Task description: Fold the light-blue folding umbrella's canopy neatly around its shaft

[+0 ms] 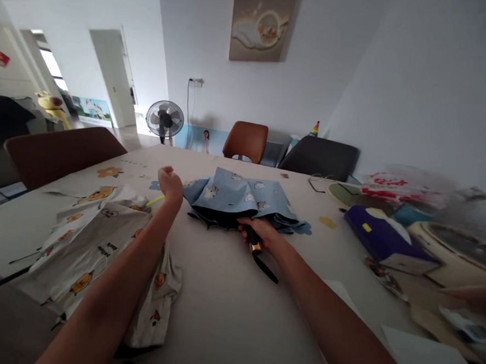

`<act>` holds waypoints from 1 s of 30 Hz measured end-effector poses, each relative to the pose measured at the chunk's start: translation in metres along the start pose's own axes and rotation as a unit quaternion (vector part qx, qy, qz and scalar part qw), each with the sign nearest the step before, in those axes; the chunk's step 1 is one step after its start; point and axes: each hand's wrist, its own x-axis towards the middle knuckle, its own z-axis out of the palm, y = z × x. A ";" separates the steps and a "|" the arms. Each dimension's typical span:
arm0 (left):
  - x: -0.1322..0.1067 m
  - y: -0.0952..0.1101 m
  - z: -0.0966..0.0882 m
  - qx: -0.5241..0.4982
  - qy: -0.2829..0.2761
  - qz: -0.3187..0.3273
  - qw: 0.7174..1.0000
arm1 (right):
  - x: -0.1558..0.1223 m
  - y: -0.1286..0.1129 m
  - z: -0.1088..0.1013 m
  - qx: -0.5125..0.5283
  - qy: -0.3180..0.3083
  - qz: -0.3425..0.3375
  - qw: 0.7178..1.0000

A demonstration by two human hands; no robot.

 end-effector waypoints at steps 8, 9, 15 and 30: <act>-0.077 0.005 0.050 0.324 -0.210 0.437 0.812 | -0.001 0.001 0.000 0.009 0.004 -0.020 1.000; -0.088 0.000 0.050 0.345 -0.271 0.473 0.764 | -0.001 0.001 0.000 0.008 0.000 -0.030 1.000; -0.102 -0.040 0.026 0.389 -0.329 0.460 0.728 | 0.004 0.005 -0.001 0.009 -0.010 -0.052 0.999; -0.124 -0.041 0.041 0.358 -0.320 0.508 0.715 | 0.006 0.004 0.001 0.019 0.001 -0.027 0.999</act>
